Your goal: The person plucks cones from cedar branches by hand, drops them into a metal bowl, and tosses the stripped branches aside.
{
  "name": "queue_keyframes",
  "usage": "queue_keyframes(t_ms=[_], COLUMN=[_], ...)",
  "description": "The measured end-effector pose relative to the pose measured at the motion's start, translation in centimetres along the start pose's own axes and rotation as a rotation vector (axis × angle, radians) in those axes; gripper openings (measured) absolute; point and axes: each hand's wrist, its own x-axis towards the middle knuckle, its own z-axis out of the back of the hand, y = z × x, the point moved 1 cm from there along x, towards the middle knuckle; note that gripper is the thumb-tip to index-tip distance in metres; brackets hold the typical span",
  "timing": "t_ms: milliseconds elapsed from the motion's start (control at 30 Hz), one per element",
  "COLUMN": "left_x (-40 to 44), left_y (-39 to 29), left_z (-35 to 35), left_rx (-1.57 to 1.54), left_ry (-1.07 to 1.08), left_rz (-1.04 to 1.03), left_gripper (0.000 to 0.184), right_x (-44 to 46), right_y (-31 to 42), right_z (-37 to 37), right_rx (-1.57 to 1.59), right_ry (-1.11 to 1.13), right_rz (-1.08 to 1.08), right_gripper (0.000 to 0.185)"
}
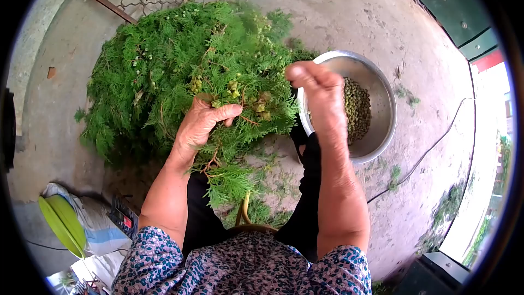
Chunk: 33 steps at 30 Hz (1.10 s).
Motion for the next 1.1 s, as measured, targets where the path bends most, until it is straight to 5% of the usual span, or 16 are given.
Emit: queue_keyframes(t_ms=[167,367,567,700,767,833,933,1100], left_x=[0.0,0.1,0.2,0.2,-0.5,-0.4,-0.3,-0.5], left_y=[-0.7,-0.2,-0.1,-0.1,-0.4,-0.2,0.4,-0.5], left_z=[-0.4,-0.2,-0.5,-0.4,0.1,0.4,1.0,0.9], left_rx=[-0.121,-0.186,-0.236,-0.198,-0.2,-0.199,-0.25,-0.249], left_ry=[-0.018,-0.074,-0.143,-0.161,-0.185,-0.21,-0.238,-0.26], left_rz=[-0.007,-0.007,-0.001,0.017,0.027,0.033,0.021,0.032], left_gripper=[0.018,0.018,0.018,0.016,0.016,0.016,0.019,0.017], right_x=[-1.0,-0.6,-1.6,-1.3,0.1,0.4,-0.1,-1.5], right_y=[0.1,-0.9,-1.8,-2.8,-2.8,-1.6,-1.0,0.5], right_z=[-2.7,-3.1,-4.8,-4.4,-2.8,-3.3,-3.4,-4.2], right_rx=[0.033,-0.152,-0.097,0.006,0.447,0.492,0.681,-0.063], right_ry=[0.228,0.327,0.119,0.047,-0.1,-0.136,-0.07,0.201], right_rz=[-0.11,0.072,0.048,-0.143,-0.296,-0.091,-0.21,-0.257], right_gripper=[0.02,0.023,0.017,0.028,0.024,0.019,0.017,0.027])
